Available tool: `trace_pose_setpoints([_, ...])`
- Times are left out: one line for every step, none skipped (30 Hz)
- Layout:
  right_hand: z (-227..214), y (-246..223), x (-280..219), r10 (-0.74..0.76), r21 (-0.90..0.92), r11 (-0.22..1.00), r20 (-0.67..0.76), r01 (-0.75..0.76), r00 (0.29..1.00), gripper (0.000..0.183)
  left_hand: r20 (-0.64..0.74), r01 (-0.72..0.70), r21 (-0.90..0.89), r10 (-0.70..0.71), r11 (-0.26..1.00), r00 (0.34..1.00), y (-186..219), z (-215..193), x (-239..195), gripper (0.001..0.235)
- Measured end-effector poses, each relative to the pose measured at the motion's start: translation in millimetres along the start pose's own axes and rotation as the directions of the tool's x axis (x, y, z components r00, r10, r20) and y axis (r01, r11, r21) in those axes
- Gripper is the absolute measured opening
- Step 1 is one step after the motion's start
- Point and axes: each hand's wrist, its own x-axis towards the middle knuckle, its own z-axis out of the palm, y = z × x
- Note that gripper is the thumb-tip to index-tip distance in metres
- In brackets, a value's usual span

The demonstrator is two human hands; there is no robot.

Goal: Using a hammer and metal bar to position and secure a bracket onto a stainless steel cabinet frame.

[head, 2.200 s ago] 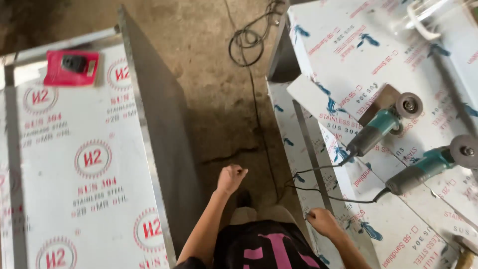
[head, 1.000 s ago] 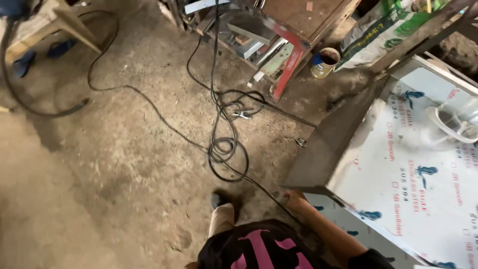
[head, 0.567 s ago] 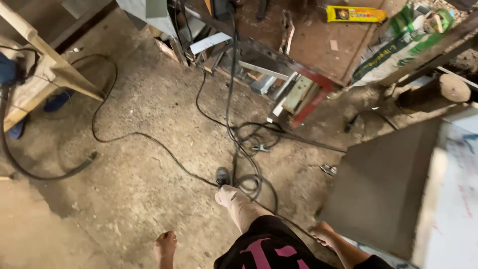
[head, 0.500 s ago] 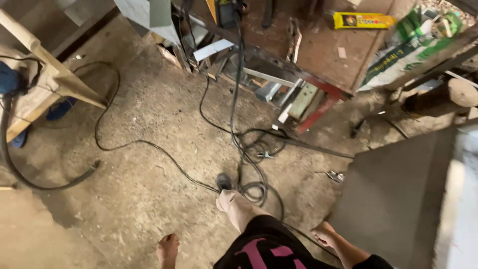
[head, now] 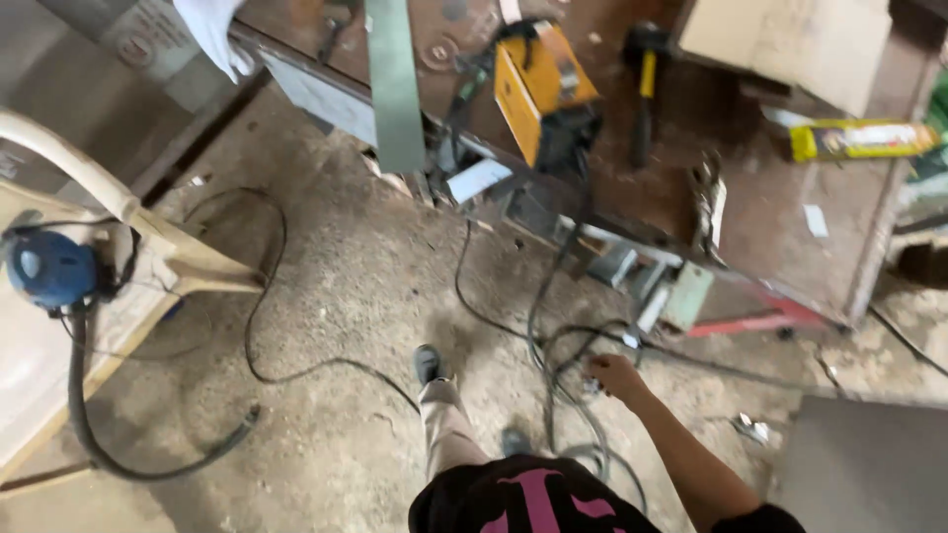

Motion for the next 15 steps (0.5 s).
trace_pose_setpoints([-2.2,-2.4,19.6,0.011,0.039,0.999,-0.049,-0.009,0.999,0.037,0.019,0.015,-0.033,-0.014,0.999,1.000,36.4,-8.9,29.1,0.032])
trace_pose_setpoints([-5.2,-3.9,38.6,0.023,0.079,0.997,-0.097,-0.016,0.995,0.036,0.040,0.030,-0.065,-0.028,0.997,0.999,71.7,-15.9,58.2,0.032])
trace_pose_setpoints([8.4,4.8,76.0,0.030,0.100,0.995,-0.109,-0.019,0.994,0.036,0.058,0.040,-0.078,-0.036,0.996,0.998,111.3,-38.7,88.2,0.032])
trace_pose_setpoints([20.5,13.9,113.8,0.057,0.146,0.989,-0.161,-0.034,0.985,0.033,0.077,0.051,-0.091,-0.044,0.995,0.996,153.8,-58.4,117.7,0.033])
trace_pose_setpoints([41.7,48.3,114.2,0.137,0.202,0.975,-0.203,-0.096,0.970,0.030,0.113,0.087,-0.062,-0.080,0.994,0.990,172.3,-78.5,129.6,0.033])
trace_pose_setpoints([60.3,55.0,110.0,0.195,0.234,0.961,-0.203,-0.146,0.960,0.030,0.145,0.124,-0.032,-0.118,0.992,0.982,191.0,-104.6,139.3,0.033])
trace_pose_setpoints([65.2,51.4,127.0,0.132,0.093,0.989,-0.229,-0.114,0.965,0.028,0.179,0.130,-0.017,-0.124,0.991,0.976,237.7,-117.1,162.2,0.034])
trace_pose_setpoints([67.5,49.3,142.7,0.071,-0.052,0.995,-0.243,-0.086,0.968,0.028,0.212,0.136,-0.001,-0.132,0.991,0.968,287.9,-122.2,181.4,0.034])
trace_pose_setpoints([63.5,35.3,137.5,0.110,-0.018,0.993,-0.261,-0.119,0.959,0.028,0.223,0.120,0.045,-0.127,0.992,0.967,324.8,-134.2,186.2,0.034])
trace_pose_setpoints([58.6,22.2,131.9,0.086,-0.104,0.988,-0.265,-0.118,0.960,0.028,0.187,-0.166,-0.040,0.171,0.985,0.967,361.7,-143.9,189.6,0.036])
trace_pose_setpoints([52.1,5.3,138.9,0.048,-0.194,0.976,-0.269,-0.103,0.962,0.028,0.122,-0.447,-0.129,0.461,0.885,0.879,403.9,-151.0,198.4,0.038])
trace_pose_setpoints([40.0,-0.5,134.6,0.071,-0.163,0.979,-0.293,-0.123,0.954,0.028,0.148,-0.467,-0.107,0.478,0.878,0.866,447.1,-157.0,206.4,0.038])
trace_pose_setpoints([23.2,-7.9,134.8,0.103,0.108,0.992,-0.337,-0.070,0.936,0.023,0.135,-0.491,-0.137,0.507,0.860,0.851,487.8,-161.1,211.4,0.037])
trace_pose_setpoints([6.9,-14.4,135.8,0.143,0.367,0.930,-0.374,0.004,0.916,0.021,0.122,-0.514,-0.168,0.535,0.841,0.836,528.7,-163.5,216.8,0.035])
trace_pose_setpoints([-13.2,-31.0,131.8,0.151,0.377,0.926,-0.362,-0.004,0.920,0.021,0.120,-0.510,-0.154,0.528,0.846,0.841,562.1,-168.4,196.0,0.035])
